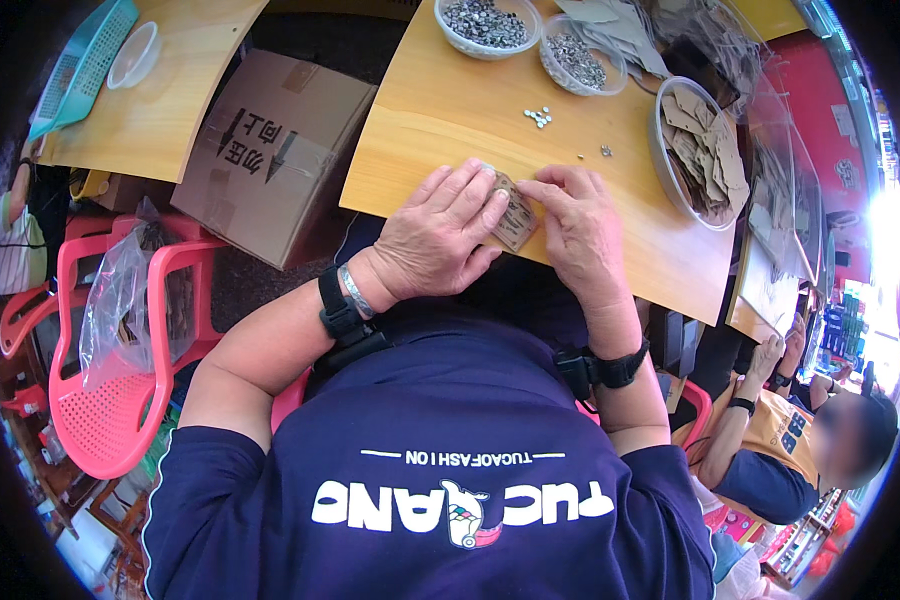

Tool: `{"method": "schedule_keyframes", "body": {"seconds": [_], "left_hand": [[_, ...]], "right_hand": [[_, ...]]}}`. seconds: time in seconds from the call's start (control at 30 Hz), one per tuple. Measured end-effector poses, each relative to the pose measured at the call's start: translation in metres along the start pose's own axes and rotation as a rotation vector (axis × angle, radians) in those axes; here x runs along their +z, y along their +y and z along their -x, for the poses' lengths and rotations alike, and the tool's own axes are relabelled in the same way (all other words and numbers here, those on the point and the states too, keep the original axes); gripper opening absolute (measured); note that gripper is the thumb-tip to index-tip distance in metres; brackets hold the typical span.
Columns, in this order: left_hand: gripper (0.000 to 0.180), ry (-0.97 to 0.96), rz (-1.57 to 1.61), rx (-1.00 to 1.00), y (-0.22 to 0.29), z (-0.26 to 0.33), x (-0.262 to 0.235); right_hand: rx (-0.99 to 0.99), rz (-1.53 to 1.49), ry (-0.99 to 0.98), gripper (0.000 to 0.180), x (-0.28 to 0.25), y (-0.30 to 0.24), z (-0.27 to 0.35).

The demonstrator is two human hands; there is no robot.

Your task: Manually assembling small metal fasteners onto cardboard component parts.

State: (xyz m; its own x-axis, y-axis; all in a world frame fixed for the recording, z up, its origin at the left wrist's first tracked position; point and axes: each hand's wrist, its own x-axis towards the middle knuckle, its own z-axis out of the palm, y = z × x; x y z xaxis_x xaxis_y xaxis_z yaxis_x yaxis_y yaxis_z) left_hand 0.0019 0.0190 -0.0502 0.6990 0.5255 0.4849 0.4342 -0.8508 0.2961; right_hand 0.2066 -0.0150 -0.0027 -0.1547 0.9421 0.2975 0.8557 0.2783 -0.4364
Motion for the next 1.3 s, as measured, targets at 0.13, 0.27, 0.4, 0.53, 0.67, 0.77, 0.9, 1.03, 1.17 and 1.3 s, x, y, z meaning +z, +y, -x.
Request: {"method": "schedule_keyframes", "body": {"seconds": [0.13,0.27,0.4,0.53,0.67,0.77,0.9,1.03,1.17,1.3], "left_hand": [[0.057,-0.001,-0.005,0.003,0.001,-0.002,-0.001],[0.061,-0.024,-0.008,-0.015,0.002,-0.003,-0.001],[0.061,-0.031,-0.052,0.013,0.003,-0.006,-0.003],[0.06,-0.029,-0.027,0.01,0.004,-0.004,-0.002],[0.058,-0.03,-0.017,-0.002,0.004,-0.001,-0.003],[0.059,-0.022,-0.015,-0.018,0.005,-0.001,-0.003],[0.06,-0.013,-0.022,-0.007,0.004,-0.001,-0.001],[0.06,-0.009,0.004,-0.003,0.003,-0.001,-0.001],[0.059,-0.002,0.016,0.006,0.002,-0.001,-0.001],[0.059,0.005,0.014,0.0,0.002,0.001,-0.001]], "right_hand": [[-0.001,0.064,-0.004,0.027,0.002,0.0,0.001],[-0.072,0.209,-0.033,0.025,0.001,-0.005,-0.001],[-0.13,0.315,-0.046,0.02,0.0,-0.01,-0.005],[-0.16,0.273,-0.079,0.016,-0.004,-0.002,-0.013],[0.121,0.003,0.076,0.014,-0.007,0.023,-0.019],[0.288,0.0,0.03,0.017,-0.012,0.034,-0.038],[0.313,-0.012,0.057,0.018,-0.004,0.041,-0.061],[0.365,0.063,0.033,0.02,0.003,0.047,-0.073],[0.36,0.108,0.006,0.015,0.002,0.043,-0.075],[0.248,0.168,0.053,0.013,0.01,0.044,-0.068]]}}
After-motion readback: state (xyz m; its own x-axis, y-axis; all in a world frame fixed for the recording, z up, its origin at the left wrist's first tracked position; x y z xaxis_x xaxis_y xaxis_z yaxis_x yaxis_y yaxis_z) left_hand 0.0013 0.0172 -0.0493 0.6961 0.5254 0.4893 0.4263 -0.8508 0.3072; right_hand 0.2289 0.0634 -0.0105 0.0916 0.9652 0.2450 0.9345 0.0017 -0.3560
